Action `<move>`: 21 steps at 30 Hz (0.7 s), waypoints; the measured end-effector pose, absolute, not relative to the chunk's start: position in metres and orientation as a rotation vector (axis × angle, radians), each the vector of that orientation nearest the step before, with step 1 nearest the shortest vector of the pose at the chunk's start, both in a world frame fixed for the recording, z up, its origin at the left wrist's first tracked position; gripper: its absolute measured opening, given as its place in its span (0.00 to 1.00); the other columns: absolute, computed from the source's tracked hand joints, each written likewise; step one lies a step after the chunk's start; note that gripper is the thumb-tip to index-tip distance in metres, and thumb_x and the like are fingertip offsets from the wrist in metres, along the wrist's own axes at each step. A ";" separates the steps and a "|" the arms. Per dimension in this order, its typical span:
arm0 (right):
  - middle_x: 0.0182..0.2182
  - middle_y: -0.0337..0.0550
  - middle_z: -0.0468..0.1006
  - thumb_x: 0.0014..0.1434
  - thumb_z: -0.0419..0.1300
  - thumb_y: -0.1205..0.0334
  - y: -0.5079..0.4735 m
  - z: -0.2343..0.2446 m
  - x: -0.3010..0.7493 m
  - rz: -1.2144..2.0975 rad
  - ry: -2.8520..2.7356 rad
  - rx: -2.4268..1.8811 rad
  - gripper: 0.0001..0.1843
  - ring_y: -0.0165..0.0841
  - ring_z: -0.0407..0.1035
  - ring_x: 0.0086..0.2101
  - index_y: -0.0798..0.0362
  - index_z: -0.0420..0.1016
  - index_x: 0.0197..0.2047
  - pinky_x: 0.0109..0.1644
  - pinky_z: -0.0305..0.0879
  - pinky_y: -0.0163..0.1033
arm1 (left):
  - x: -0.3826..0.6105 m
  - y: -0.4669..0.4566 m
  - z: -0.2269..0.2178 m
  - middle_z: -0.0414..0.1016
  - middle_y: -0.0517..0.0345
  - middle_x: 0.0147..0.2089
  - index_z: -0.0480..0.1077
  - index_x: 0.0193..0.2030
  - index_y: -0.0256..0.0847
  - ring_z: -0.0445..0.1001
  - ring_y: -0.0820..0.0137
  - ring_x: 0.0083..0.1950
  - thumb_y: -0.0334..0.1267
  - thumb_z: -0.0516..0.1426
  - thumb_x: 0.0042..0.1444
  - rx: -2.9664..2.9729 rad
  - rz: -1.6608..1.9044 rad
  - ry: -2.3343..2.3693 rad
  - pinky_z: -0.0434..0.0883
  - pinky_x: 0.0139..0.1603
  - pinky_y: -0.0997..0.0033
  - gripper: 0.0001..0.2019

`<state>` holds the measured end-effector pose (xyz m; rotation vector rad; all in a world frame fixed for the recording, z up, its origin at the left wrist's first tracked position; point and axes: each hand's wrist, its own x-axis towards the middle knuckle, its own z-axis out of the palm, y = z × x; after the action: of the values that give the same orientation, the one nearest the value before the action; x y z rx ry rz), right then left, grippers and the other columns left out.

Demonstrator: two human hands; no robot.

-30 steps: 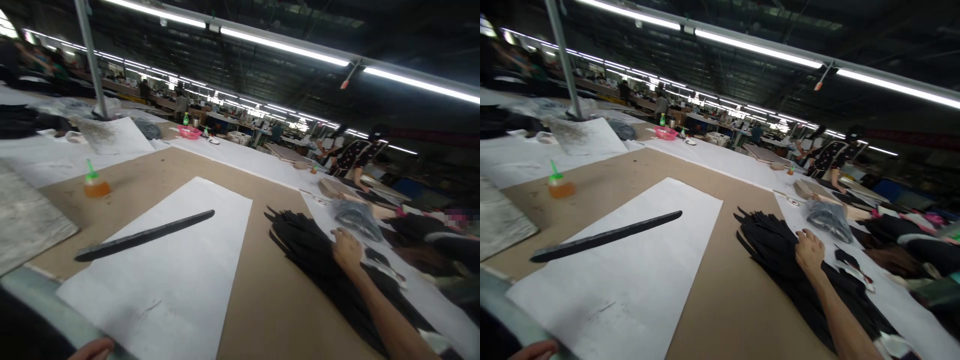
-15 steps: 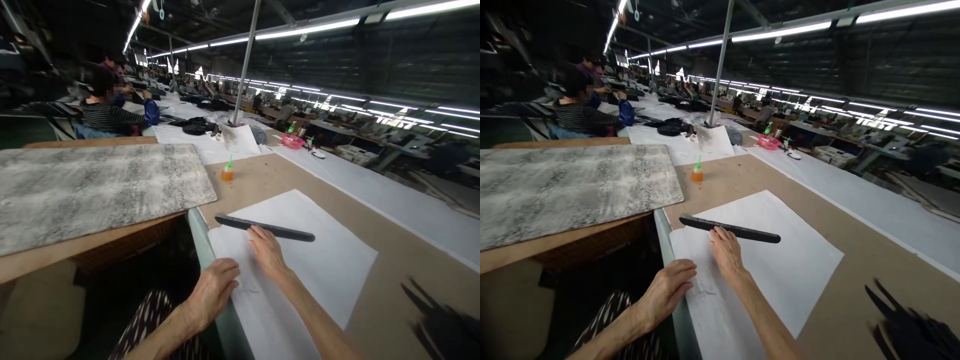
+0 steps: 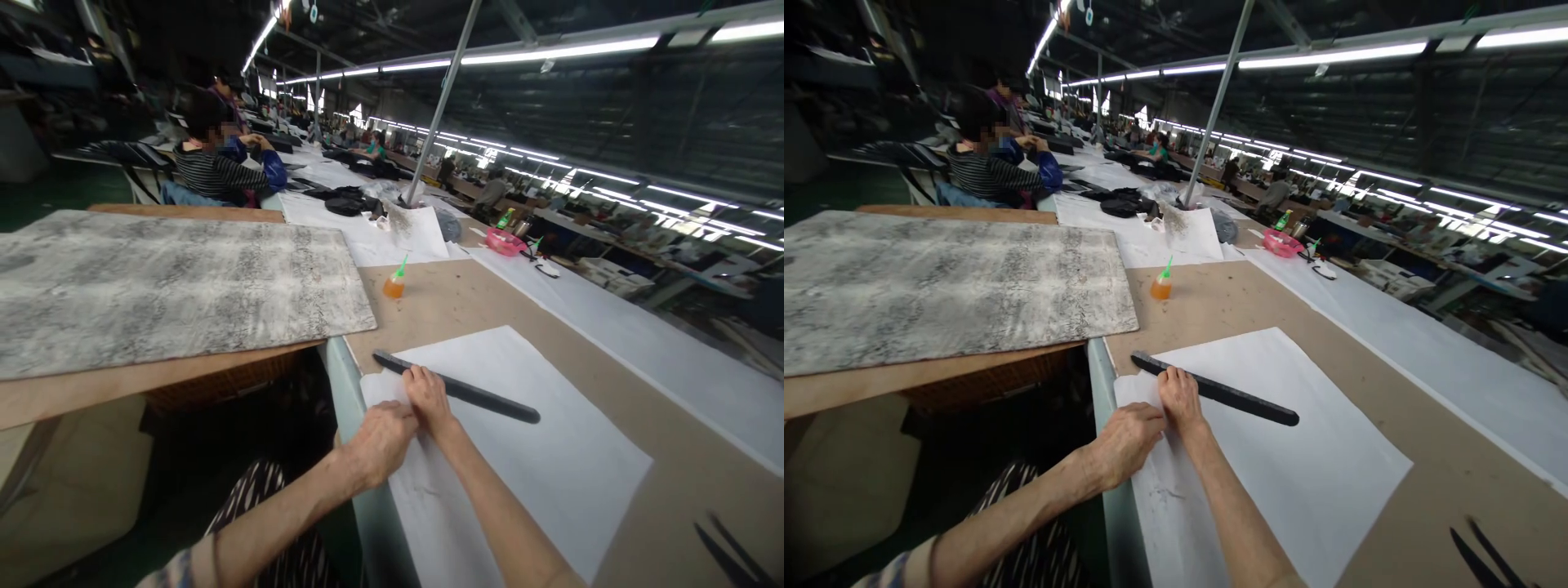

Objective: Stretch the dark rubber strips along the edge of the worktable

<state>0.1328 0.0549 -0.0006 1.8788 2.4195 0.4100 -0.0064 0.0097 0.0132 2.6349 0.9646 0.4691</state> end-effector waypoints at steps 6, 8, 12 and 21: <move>0.35 0.40 0.72 0.61 0.47 0.70 0.072 0.010 0.146 0.230 2.319 1.990 0.11 0.29 0.67 0.33 0.51 0.69 0.37 0.31 0.54 0.34 | 0.005 0.033 0.002 0.71 0.52 0.37 0.68 0.33 0.35 0.69 0.64 0.41 0.23 0.49 0.49 2.749 0.435 1.021 0.66 0.47 0.66 0.09; 0.34 0.39 0.73 0.62 0.47 0.68 0.075 0.012 0.148 0.178 2.297 2.005 0.10 0.28 0.67 0.32 0.50 0.69 0.37 0.31 0.53 0.34 | 0.008 0.042 -0.003 0.71 0.48 0.42 0.68 0.38 0.33 0.67 0.62 0.47 0.23 0.50 0.47 2.811 0.506 1.020 0.63 0.52 0.65 0.11; 0.35 0.38 0.73 0.63 0.46 0.66 0.076 0.012 0.147 0.133 2.283 2.015 0.10 0.29 0.68 0.33 0.50 0.68 0.37 0.32 0.53 0.34 | 0.011 0.058 -0.008 0.69 0.43 0.46 0.66 0.43 0.28 0.64 0.60 0.50 0.25 0.52 0.47 2.956 0.535 1.039 0.59 0.56 0.63 0.14; 0.37 0.43 0.71 0.61 0.46 0.71 0.065 0.016 0.135 0.154 2.268 2.044 0.11 0.32 0.68 0.38 0.52 0.67 0.40 0.35 0.57 0.35 | 0.015 0.070 -0.009 0.69 0.45 0.43 0.67 0.43 0.31 0.66 0.60 0.47 0.23 0.46 0.55 2.839 0.398 1.368 0.64 0.50 0.61 0.13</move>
<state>0.1353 0.0652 0.0159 2.0443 2.2681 0.1539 0.0150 0.0699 -0.0089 2.8393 1.3677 0.3983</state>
